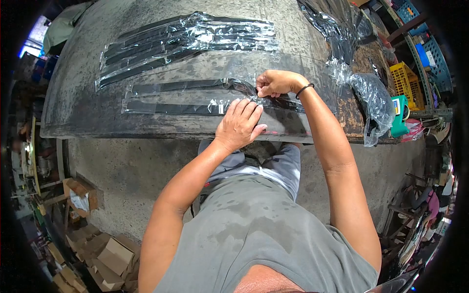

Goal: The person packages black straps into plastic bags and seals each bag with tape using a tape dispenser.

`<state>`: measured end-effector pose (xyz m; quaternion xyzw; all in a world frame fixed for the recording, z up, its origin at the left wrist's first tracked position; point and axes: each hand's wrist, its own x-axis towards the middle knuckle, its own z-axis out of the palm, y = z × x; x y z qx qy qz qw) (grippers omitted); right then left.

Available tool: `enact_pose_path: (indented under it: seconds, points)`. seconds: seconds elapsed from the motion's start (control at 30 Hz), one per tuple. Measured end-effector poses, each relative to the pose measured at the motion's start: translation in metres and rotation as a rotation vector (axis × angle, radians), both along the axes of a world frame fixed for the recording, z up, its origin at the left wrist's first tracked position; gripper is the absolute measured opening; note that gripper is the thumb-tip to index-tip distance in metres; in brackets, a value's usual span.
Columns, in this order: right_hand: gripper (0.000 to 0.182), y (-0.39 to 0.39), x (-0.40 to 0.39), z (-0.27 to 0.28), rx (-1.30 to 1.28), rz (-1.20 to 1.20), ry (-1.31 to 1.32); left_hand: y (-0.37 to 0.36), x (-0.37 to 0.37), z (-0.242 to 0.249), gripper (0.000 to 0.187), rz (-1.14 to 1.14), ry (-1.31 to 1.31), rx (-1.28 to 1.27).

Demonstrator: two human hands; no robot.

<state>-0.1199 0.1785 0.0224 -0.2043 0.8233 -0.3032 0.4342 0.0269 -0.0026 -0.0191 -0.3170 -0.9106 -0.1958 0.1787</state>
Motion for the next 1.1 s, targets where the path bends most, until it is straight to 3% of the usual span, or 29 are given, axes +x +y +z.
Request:
enact_pose_path:
  seconds: [0.37, 0.6, 0.67, 0.7, 0.73, 0.8, 0.87, 0.93, 1.0, 1.1]
  points:
    - [0.024, -0.005, 0.005, 0.004, 0.04, 0.026, 0.09, 0.0, 0.0, 0.001, 0.051, -0.005, 0.002, 0.01]
    - [0.043, -0.01, 0.026, 0.007, 0.259, 0.066, 0.57, 0.0, 0.001, 0.002, 0.051, 0.004, -0.001, 0.006]
    - [0.045, 0.0, 0.029, 0.007, 0.239, -0.11, 0.724, -0.001, 0.001, 0.003, 0.05, -0.001, 0.004, 0.001]
    - [0.046, 0.005, 0.029, 0.015, 0.214, -0.181, 0.55, -0.001, 0.0, 0.003, 0.05, 0.004, 0.01, 0.003]
    - [0.046, 0.013, 0.026, 0.009, 0.215, -0.175, 0.555, -0.002, 0.0, 0.001, 0.05, 0.0, 0.014, 0.003]
    - [0.047, 0.022, 0.023, -0.005, 0.015, -0.439, 0.568, -0.002, 0.001, -0.001, 0.049, 0.003, 0.013, 0.008]
    - [0.048, 0.02, 0.034, -0.006, 0.032, -0.477, 0.516, -0.002, 0.001, -0.001, 0.049, -0.006, 0.02, 0.017]
    - [0.052, 0.008, 0.049, -0.005, 0.149, -0.443, 0.956, -0.001, 0.002, 0.001, 0.049, -0.005, 0.017, 0.011]
    - [0.075, 0.002, 0.053, -0.022, 0.196, -0.422, 1.003, -0.002, 0.001, 0.001, 0.049, -0.008, 0.016, 0.001]
    - [0.082, -0.004, 0.06, -0.027, 0.319, -0.368, 0.862, -0.002, 0.001, -0.001, 0.049, -0.006, 0.013, 0.007]
